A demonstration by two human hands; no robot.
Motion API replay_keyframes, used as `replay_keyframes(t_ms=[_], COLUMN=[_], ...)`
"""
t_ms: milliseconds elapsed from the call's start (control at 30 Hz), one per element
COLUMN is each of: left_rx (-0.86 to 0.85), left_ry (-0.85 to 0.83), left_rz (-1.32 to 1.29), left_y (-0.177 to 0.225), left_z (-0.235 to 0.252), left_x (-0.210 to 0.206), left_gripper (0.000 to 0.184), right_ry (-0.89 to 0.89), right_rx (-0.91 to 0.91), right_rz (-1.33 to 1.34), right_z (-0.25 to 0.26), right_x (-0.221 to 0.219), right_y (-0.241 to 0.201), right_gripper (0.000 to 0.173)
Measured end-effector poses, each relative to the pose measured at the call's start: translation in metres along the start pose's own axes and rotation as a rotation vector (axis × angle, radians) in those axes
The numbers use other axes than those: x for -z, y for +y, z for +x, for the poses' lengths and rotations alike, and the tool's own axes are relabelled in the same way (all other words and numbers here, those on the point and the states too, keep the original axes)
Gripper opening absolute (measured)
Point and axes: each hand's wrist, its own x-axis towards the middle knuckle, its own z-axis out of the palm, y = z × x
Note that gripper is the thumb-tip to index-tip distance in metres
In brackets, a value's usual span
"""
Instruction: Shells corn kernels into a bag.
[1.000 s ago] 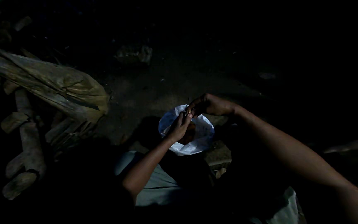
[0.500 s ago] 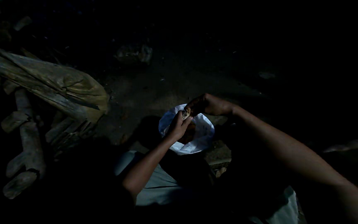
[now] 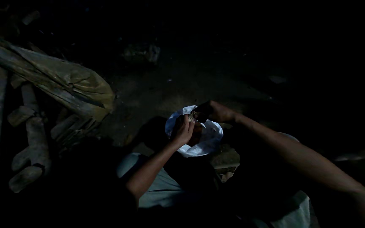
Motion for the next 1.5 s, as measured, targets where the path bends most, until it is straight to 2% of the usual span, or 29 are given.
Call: replay_keyframes(t_ms=[67, 167, 233, 400, 467, 567, 767, 833, 867, 900, 967, 1033, 1133, 1233, 1333, 1400, 1500], left_rx=[-0.005, -0.012, -0.025, -0.016, -0.004, 0.026, 0.090, 0.074, 0.050, 0.023, -0.010, -0.027, -0.061, -0.080, -0.047, -0.019, 0.003], left_ry=[-0.002, -0.001, 0.010, 0.047, 0.043, 0.035, -0.082, -0.085, -0.070, -0.055, -0.062, -0.086, -0.108, -0.060, 0.121, 0.234, 0.324], left_rz=[0.004, -0.021, -0.046, -0.069, -0.047, -0.062, -0.276, -0.289, -0.281, -0.262, -0.180, -0.106, -0.075, -0.083, -0.069, -0.074, -0.084], left_y=[-0.003, -0.007, -0.009, -0.015, -0.015, -0.014, -0.008, -0.007, -0.008, -0.012, -0.020, -0.018, -0.008, -0.002, 0.000, -0.008, -0.023], left_z=[-0.001, -0.005, -0.007, -0.006, -0.007, -0.008, -0.005, -0.004, -0.003, -0.002, 0.000, -0.002, -0.012, -0.018, -0.019, -0.013, -0.006], left_x=[0.000, 0.001, 0.004, 0.009, 0.011, 0.009, 0.020, 0.025, 0.027, 0.029, 0.036, 0.045, 0.059, 0.069, 0.078, 0.083, 0.092], left_gripper=[0.046, 0.050, 0.048, 0.045, 0.043, 0.043, 0.047, 0.045, 0.045, 0.044, 0.044, 0.044, 0.045, 0.045, 0.059, 0.064, 0.056], right_ry=[0.003, 0.027, 0.032, -0.020, -0.014, 0.038, 0.062, 0.061, 0.035, -0.019, -0.075, -0.036, 0.055, 0.098, 0.293, 0.435, 0.509], right_rx=[-0.024, 0.059, 0.097, 0.015, -0.035, -0.057, 0.025, -0.007, -0.034, -0.083, -0.130, -0.125, -0.099, -0.082, -0.114, -0.106, -0.160], right_rz=[0.007, 0.098, 0.151, 0.215, 0.247, 0.196, 0.138, 0.021, -0.078, -0.152, -0.123, 0.112, 0.401, 0.384, 0.401, 0.427, 0.386], right_z=[-0.001, 0.000, 0.001, 0.006, 0.007, 0.005, 0.005, 0.003, 0.002, 0.002, 0.001, -0.001, 0.000, 0.002, 0.009, 0.021, 0.047], right_x=[-0.002, -0.006, -0.008, -0.011, -0.014, -0.020, -0.018, -0.020, -0.022, -0.023, -0.027, -0.032, -0.043, -0.038, -0.028, -0.020, -0.008], right_y=[-0.005, 0.002, 0.007, 0.009, 0.004, -0.005, -0.004, -0.006, -0.005, -0.006, -0.009, -0.011, -0.014, -0.031, -0.050, -0.041, -0.002], right_gripper=[0.015, 0.011, 0.014, 0.023, 0.020, 0.016, 0.014, 0.010, 0.016, 0.030, 0.044, 0.044, 0.030, 0.023, 0.019, 0.023, 0.024])
